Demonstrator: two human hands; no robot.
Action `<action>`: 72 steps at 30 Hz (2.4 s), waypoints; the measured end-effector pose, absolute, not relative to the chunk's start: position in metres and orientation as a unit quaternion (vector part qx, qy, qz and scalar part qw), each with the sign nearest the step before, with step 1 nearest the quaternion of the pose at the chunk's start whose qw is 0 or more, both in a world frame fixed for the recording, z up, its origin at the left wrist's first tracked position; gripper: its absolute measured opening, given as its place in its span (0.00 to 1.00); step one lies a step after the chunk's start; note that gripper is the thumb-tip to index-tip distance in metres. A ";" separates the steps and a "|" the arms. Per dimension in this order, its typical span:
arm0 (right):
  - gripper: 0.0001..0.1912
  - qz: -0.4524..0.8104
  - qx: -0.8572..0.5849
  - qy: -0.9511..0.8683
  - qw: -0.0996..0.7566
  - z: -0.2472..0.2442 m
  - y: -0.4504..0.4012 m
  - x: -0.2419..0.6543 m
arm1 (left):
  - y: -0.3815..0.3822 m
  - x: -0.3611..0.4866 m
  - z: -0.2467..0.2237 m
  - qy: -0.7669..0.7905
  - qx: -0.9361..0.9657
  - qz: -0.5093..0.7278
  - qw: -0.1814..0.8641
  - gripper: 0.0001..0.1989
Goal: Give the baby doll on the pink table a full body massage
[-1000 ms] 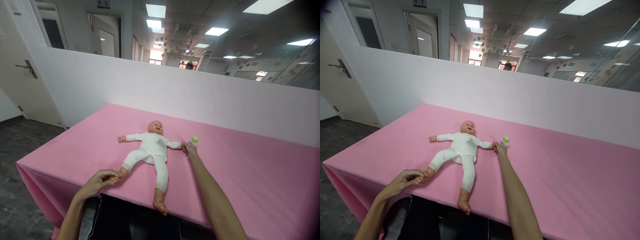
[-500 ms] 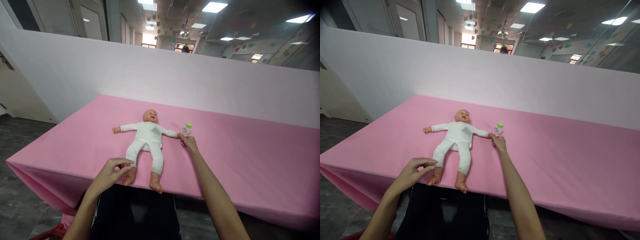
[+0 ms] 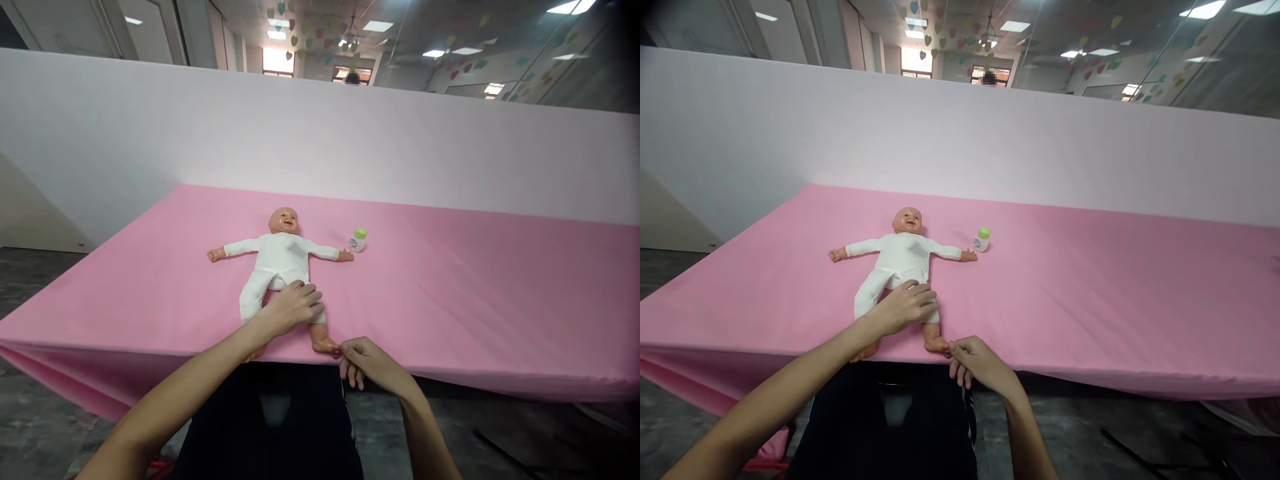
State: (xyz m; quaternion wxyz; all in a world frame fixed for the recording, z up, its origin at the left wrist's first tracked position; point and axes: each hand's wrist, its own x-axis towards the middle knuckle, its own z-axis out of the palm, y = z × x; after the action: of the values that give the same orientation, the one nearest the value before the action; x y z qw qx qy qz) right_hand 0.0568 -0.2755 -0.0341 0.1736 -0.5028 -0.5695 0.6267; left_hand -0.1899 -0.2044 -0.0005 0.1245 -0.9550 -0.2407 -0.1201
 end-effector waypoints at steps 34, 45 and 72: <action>0.29 0.515 -0.412 -0.382 0.647 -0.093 -0.272 0.027 | -0.098 -0.425 -0.052 -0.603 -0.463 -0.544 -0.355 0.23; 0.28 0.429 -0.413 -0.523 0.610 -0.082 -0.236 0.054 | -0.085 -0.354 -0.028 -0.535 -0.348 -0.723 -0.264 0.17; 0.22 0.512 -0.335 -0.612 0.501 -0.039 -0.185 -0.039 | -0.050 -0.257 -0.030 -0.417 -0.801 -0.430 0.005 0.09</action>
State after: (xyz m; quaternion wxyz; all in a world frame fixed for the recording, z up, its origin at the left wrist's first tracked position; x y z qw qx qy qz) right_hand -0.0390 -0.1848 -0.0387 0.5012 -0.3351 -0.6118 0.5120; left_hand -0.2571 -0.0500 -0.0298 0.0048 -0.8009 -0.4171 -0.4297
